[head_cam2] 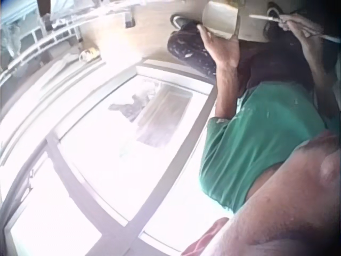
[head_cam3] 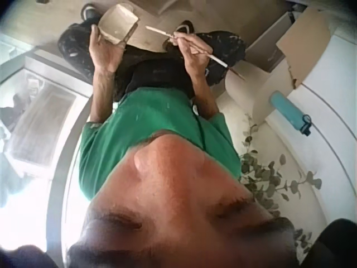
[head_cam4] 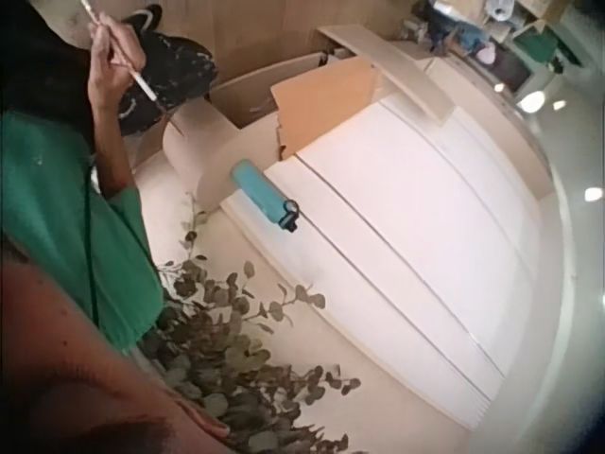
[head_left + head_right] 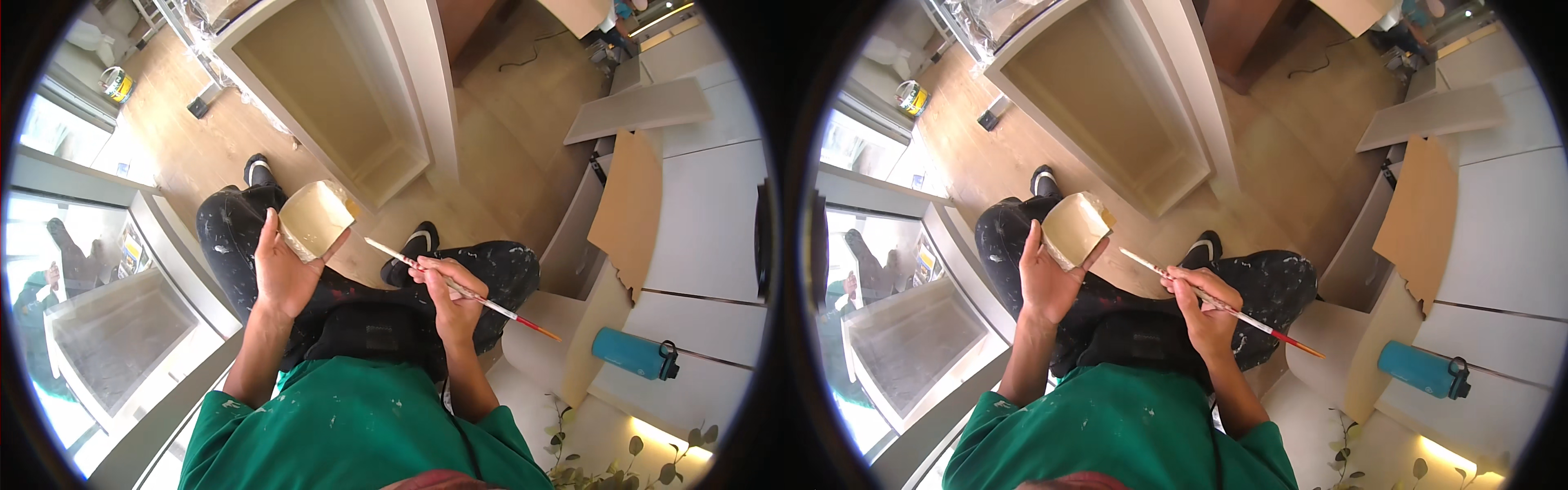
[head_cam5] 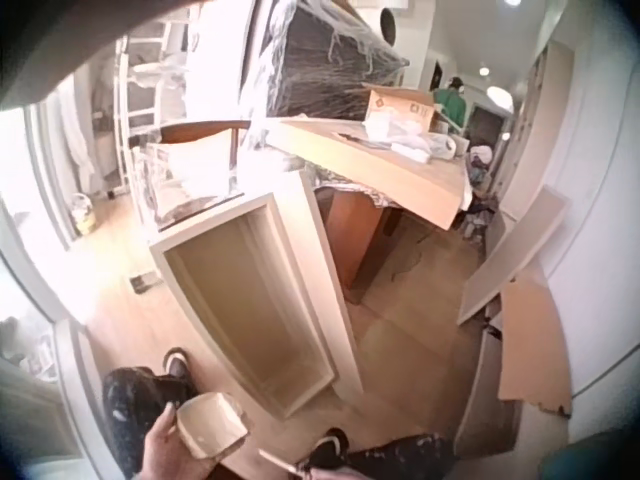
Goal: The person applies a light-colored coating to the interior and edges of a wooden cabinet box using a brush, then removes masking tape from the edges.
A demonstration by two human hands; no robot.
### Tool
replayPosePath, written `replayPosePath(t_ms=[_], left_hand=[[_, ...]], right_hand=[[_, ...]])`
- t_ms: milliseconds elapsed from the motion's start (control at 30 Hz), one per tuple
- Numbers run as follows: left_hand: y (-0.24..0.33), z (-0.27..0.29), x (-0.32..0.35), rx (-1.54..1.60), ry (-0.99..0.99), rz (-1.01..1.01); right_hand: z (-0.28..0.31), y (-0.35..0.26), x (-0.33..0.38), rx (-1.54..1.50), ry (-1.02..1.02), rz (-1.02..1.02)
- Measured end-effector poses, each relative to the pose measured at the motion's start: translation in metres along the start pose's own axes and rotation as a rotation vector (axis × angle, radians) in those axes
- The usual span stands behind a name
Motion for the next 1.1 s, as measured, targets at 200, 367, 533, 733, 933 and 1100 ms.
replayPosePath(t_ms=[200,367,533,733,933,1100], left_hand=[[0.017,-0.015,0.002,-0.045,-0.062,0.032],[0.007,-0.025,-0.002,-0.086,-0.081,0.075],[0.007,-0.037,0.008,-0.063,-0.126,0.091],[0.015,-0.033,0.011,-0.055,-0.088,0.075],[0.026,-0.026,0.003,0.030,-0.173,0.103],[0.049,-0.026,-0.001,0.066,-0.173,0.107]], right_hand=[[-0.011,-0.033,-0.031,0.093,-0.082,0.070],[-0.050,-0.051,-0.056,0.216,-0.212,0.141],[-0.081,-0.042,-0.066,0.329,-0.361,0.173],[-0.085,-0.040,-0.068,0.365,-0.372,0.131],[-0.087,-0.053,-0.076,0.353,-0.429,0.192],[-0.093,-0.059,-0.075,0.388,-0.462,0.237]])
Point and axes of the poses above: each hand's wrist, its own x-axis away from the middle knuckle, its own z-axis out of the back of the hand, y = z × x, the point moved 9 cm from there along -x, towards the middle knuckle, and after that the axes turned 8 degrees about z, right-handed, at the moved point
